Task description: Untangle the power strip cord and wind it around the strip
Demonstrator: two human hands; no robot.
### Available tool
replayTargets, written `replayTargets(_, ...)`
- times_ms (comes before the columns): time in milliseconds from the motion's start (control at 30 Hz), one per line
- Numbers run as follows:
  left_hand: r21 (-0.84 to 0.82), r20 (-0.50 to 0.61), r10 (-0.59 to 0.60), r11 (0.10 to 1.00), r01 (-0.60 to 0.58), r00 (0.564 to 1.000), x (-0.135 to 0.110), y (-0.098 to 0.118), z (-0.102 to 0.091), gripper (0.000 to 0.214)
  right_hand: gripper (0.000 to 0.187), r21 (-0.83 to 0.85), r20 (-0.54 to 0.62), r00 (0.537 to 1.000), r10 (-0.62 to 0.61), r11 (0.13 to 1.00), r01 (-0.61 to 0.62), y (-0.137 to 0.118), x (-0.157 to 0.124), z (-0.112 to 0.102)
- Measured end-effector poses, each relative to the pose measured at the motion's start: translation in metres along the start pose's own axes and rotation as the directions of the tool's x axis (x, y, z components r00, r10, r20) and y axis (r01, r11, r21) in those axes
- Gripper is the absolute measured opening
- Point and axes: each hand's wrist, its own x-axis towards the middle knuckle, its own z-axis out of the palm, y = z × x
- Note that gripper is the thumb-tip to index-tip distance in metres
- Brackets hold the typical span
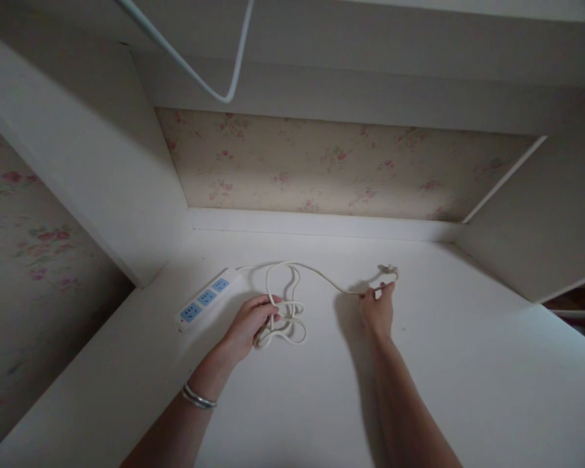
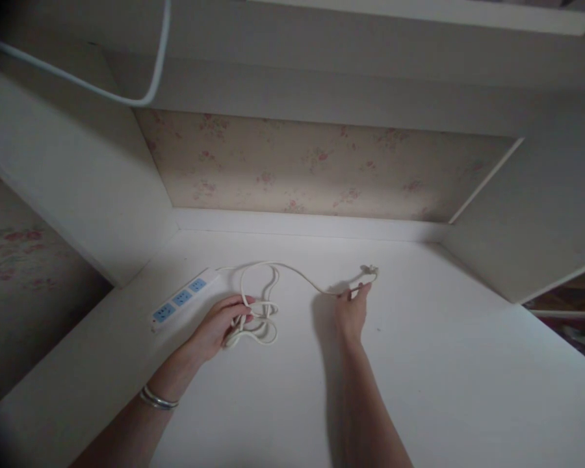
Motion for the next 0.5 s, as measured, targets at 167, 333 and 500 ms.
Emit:
replayTargets(167, -0.028, -0.013, -0.009, 1.0, 0.009, 1.0, 0.001, -0.002, 0.0, 0.03, 0.057, 0.16, -0.16, 0.986, 0.039, 0.987, -0.013, -0.011, -0.005, -0.005)
replayTargets(333, -0.123, 0.044, -0.038, 0.991, 0.043, 0.998, 0.0, -0.002, 0.002, 0.026, 0.038, 0.392, 0.036, 0.996, -0.087, 0.918, 0.066, -0.039, -0.031, -0.003)
replayTargets(500, -0.205, 0.161, 0.027, 0.979, 0.007, 0.987, -0.001, 0.001, 0.003, 0.018, 0.034, 0.599, 0.532, 0.721, -0.444, 0.799, 0.051, -0.064, -0.071, 0.01)
